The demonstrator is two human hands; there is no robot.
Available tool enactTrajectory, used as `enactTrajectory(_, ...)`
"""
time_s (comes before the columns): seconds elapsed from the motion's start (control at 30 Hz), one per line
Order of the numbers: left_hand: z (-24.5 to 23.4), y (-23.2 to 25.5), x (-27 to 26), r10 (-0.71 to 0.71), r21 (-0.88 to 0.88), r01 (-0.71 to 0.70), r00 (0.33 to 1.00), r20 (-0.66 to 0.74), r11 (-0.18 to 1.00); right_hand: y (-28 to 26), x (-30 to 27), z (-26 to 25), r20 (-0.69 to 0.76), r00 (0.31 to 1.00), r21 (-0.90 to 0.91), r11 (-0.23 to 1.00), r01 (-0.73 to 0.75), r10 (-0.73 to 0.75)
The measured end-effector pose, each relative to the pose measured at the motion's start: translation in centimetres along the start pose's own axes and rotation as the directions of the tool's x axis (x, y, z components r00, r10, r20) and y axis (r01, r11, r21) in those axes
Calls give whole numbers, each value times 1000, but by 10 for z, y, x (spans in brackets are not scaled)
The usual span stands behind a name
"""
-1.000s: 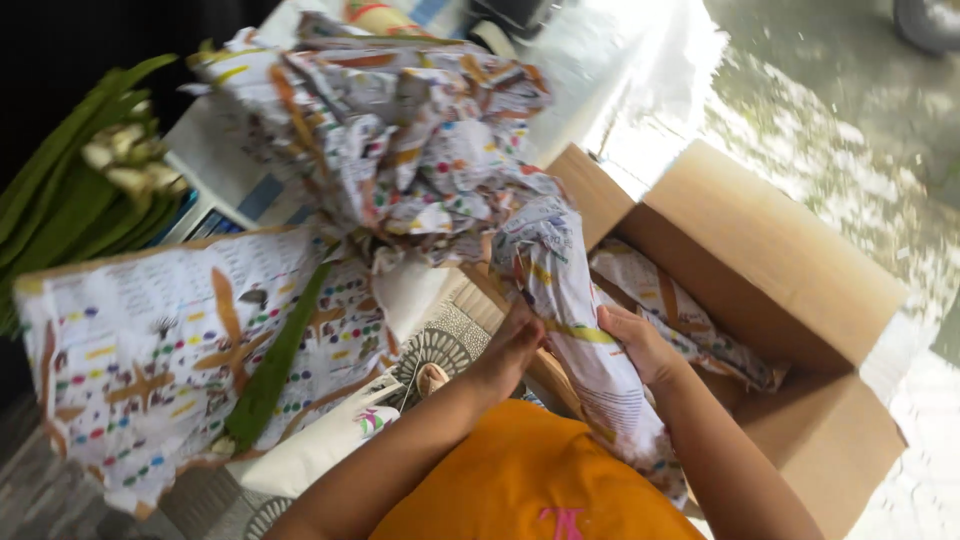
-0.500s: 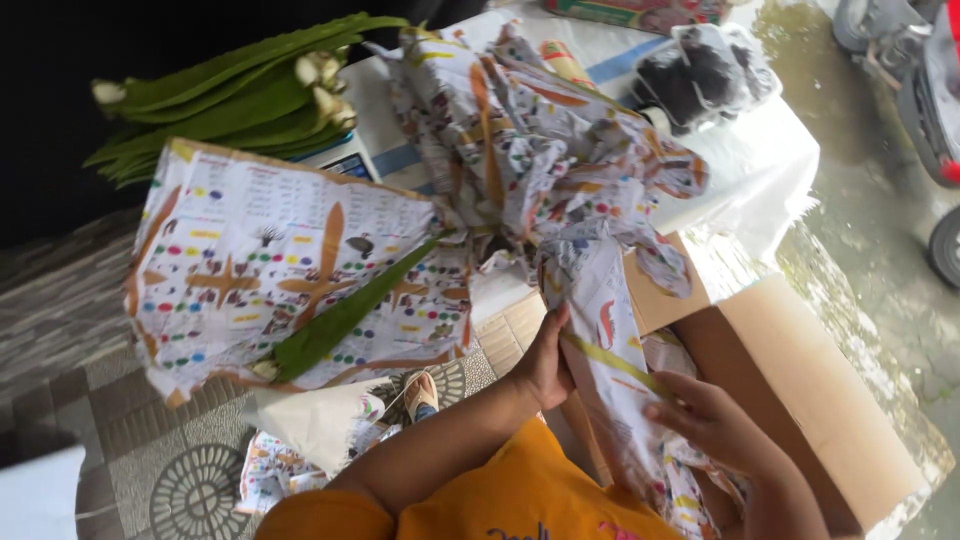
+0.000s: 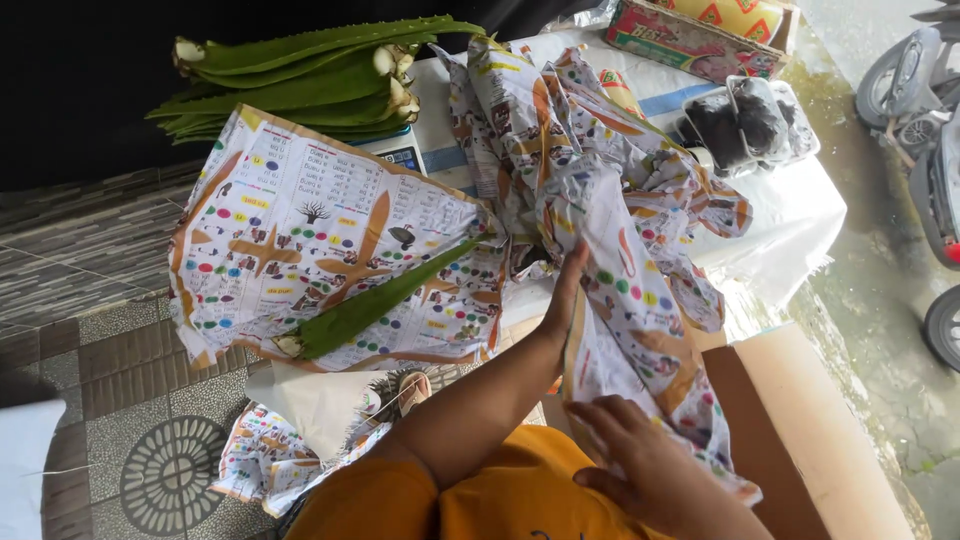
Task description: Wrapping aloe vera leaves in paper and packing them into a cardboard box for shipping
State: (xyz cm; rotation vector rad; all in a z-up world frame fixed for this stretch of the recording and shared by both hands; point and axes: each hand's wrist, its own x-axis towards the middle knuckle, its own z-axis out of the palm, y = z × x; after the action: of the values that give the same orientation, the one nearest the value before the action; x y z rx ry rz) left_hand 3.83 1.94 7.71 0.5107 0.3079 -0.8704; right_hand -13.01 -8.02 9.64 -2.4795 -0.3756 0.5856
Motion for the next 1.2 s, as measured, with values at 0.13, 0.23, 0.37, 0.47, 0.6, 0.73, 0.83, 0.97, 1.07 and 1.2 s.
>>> enactTrajectory(0.13,-20,6,32,293,-107,-285,954,62,953,20,-11,6,101,995,105,994,14,-25)
enactTrajectory(0.23,-35,14,46,300,-164,-267,927,227,950,38,-27,7,-207,915,-50,930,-364,347)
enactTrajectory(0.37,-29,31,36,443,-174,-420,888,126,891,42,-36,9,44,831,-272,807,-524,554)
enactTrajectory(0.47,-17,38,23,409,-158,-392,909,86,906,32,-35,8,304,838,-294,881,-370,453)
enactTrajectory(0.6,-11,33,20,287,-214,-251,944,160,944,32,-41,-10,-305,618,535,667,-518,725)
enactTrajectory(0.73,-18,-7,47,293,-224,-244,929,226,944,57,-8,-47,-705,704,-116,966,-231,83)
enactTrajectory(0.83,-3,-20,29,251,-124,-230,947,198,965,60,16,-40,-596,729,76,927,-367,337)
enactTrajectory(0.97,-10,-35,25,244,245,-283,954,175,927,79,19,-26,-474,672,508,801,-318,568)
enactTrajectory(1.07,-19,-37,27,154,295,-191,977,144,936,95,10,-21,-417,733,757,652,-47,537)
enactTrajectory(1.2,2,-26,11,28,339,-81,987,160,937,120,-2,2,-444,798,895,247,372,408)
